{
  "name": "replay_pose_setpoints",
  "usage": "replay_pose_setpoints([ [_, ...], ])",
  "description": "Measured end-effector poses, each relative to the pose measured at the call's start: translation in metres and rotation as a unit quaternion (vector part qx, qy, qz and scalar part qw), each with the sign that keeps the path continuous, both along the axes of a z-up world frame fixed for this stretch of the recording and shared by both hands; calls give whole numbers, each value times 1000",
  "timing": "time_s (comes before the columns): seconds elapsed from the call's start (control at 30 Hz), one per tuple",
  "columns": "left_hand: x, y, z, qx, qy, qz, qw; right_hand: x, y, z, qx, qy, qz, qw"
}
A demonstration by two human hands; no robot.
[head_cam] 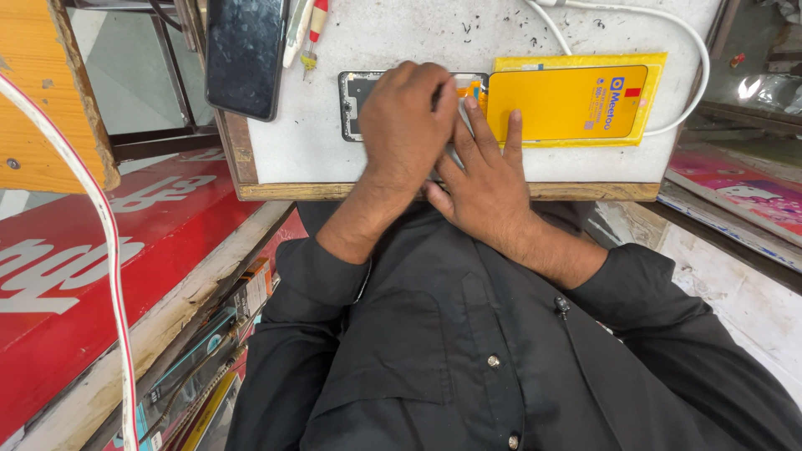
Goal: The person handles a smartphone and a screen replacement part, repeatedly wiping the screen and edges with a cloth. The person also wipes the work surface and the replacement part. The phone remains disassembled on the table at the end.
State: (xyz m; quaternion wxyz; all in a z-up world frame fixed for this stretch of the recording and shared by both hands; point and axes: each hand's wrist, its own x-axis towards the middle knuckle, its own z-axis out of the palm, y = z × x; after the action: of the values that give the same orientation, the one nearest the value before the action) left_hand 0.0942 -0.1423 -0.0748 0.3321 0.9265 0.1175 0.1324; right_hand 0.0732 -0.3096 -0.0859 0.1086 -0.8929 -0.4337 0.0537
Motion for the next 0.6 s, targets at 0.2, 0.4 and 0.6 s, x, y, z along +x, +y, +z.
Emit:
replay_pose_setpoints([
  [0.2, 2, -7, -3, -10, -8, -27, 1000, 0, 0, -1, 0, 16, 0, 1000],
  [0.4, 9, -16, -8, 5, 9, -31, 999, -1, -1, -3, 2, 14, -5, 1000],
  [0.6, 10, -14, -9, 12, 32, -44, 998, -2, -2, -6, 0, -4, 0, 1000],
])
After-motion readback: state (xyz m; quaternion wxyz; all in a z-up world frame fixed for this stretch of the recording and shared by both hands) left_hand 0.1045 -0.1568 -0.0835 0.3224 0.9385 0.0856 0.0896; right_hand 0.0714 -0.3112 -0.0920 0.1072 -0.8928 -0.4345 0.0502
